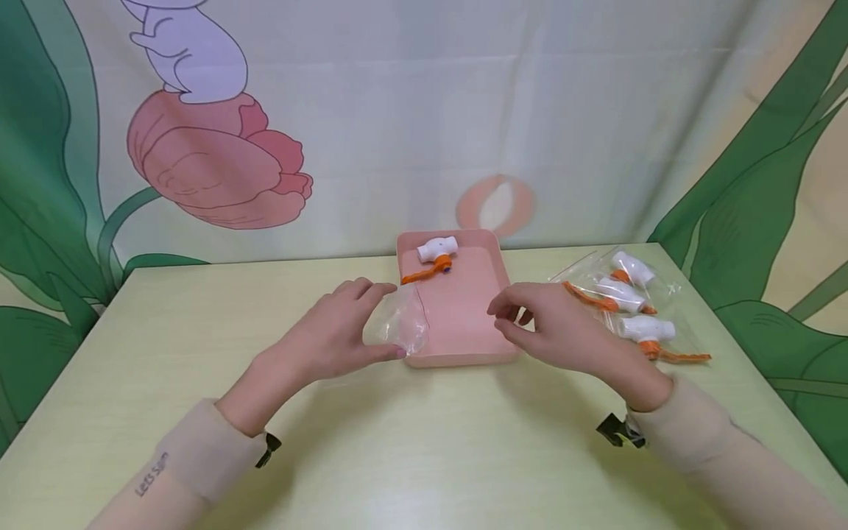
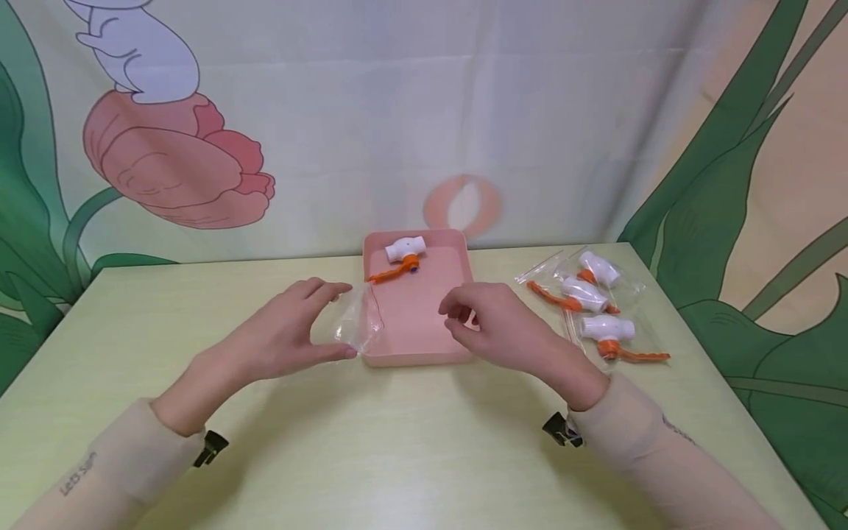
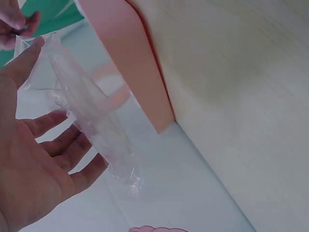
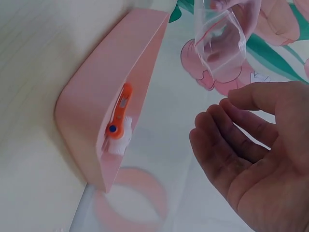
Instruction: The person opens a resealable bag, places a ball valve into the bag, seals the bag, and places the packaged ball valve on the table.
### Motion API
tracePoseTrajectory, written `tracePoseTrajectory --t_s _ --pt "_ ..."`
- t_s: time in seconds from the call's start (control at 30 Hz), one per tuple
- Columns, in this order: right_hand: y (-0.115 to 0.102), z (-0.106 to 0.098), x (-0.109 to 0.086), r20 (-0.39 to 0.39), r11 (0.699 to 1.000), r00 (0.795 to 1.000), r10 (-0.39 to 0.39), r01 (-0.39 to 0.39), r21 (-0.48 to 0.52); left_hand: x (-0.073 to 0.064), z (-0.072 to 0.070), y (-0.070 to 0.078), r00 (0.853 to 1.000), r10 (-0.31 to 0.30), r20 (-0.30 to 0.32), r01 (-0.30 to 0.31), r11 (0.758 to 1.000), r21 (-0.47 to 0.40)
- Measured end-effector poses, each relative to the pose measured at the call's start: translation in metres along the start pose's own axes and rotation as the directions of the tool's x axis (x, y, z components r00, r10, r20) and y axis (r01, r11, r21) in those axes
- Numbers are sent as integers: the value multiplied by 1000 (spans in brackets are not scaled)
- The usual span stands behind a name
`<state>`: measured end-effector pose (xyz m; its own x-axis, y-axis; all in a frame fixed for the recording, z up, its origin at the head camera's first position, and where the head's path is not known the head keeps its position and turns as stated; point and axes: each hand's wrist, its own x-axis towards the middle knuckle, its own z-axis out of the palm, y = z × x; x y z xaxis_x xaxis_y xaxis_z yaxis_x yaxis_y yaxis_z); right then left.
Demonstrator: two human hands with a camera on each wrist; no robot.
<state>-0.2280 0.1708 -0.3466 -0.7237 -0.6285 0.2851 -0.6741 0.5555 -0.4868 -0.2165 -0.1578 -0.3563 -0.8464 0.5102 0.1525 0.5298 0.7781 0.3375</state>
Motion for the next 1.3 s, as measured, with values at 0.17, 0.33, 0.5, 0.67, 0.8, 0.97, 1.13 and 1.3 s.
tracePoseTrajectory --t_s 0.17,0.33,0.5,0.67,0.8,0.97,1.13,1.3 --pt "-11 8 8 -13 996 999 -43 44 83 0 2 13 997 65 -30 -64 997 36" --pt "-17 15 11 -36 984 994 -98 103 144 -3 4 25 994 98 -42 -95 993 67" --pt "-22 21 11 -59 967 989 -134 143 209 -6 5 36 993 108 -53 -104 991 81" --pt "-26 26 10 -106 959 983 -148 169 226 -6 5 44 990 134 -52 -129 987 91" --pt "-28 27 10 -149 966 978 -144 172 194 -6 6 49 989 141 -44 -136 985 107" --pt "-31 28 10 -146 960 980 -133 164 226 -4 7 52 988 147 -43 -140 982 124" --pt "-34 32 10 -119 943 988 -101 134 305 -3 8 54 984 170 -58 -160 976 148" --pt "-37 36 11 -71 931 996 -62 83 356 -3 9 56 981 180 -70 -169 975 146"
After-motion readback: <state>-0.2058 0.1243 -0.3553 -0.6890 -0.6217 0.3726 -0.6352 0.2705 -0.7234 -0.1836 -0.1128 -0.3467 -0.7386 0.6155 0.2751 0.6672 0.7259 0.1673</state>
